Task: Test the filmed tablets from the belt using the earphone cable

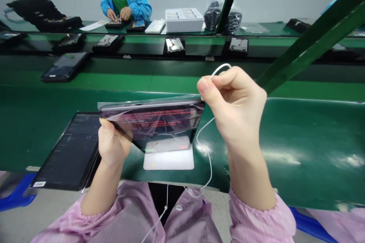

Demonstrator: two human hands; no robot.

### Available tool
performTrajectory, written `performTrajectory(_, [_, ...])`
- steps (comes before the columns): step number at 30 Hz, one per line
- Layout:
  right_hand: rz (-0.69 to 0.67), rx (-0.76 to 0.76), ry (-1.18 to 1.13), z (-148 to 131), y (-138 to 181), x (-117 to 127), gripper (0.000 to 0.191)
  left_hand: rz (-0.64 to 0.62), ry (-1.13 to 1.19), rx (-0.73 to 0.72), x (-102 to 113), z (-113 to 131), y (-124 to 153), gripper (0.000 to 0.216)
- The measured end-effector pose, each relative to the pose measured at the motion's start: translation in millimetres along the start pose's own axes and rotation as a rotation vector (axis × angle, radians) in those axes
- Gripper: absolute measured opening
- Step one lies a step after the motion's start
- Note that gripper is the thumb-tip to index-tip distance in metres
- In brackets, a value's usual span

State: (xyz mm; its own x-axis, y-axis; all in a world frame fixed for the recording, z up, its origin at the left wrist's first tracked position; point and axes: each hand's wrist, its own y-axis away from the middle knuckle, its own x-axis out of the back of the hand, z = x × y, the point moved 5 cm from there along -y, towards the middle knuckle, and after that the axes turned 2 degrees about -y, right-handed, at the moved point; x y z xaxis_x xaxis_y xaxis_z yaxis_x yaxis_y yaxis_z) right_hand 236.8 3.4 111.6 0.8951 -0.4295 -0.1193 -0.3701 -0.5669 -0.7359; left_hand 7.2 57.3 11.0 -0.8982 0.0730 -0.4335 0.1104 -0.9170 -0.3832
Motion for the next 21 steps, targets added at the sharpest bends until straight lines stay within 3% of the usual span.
performTrajectory(5, [-0.05,0.032,0.063,-5,-7,-8,0.03,-0.01,0.031,0.019,-7,2,-5,0.05])
performTrajectory(10, [-0.199,0.016,0.105,-10,-13,-7,0.007,-0.011,0.036,0.017,-7,1,-8,0.051])
performTrajectory(14, [-0.334,-0.042,0.156,-11,-15,-4,0.01,-0.015,0.048,0.004,-7,1,-8,0.051])
performTrajectory(21, [-0.278,-0.069,0.165,-20,-21,-5,0.02,-0.009,0.056,-0.01,-6,2,-6,0.049])
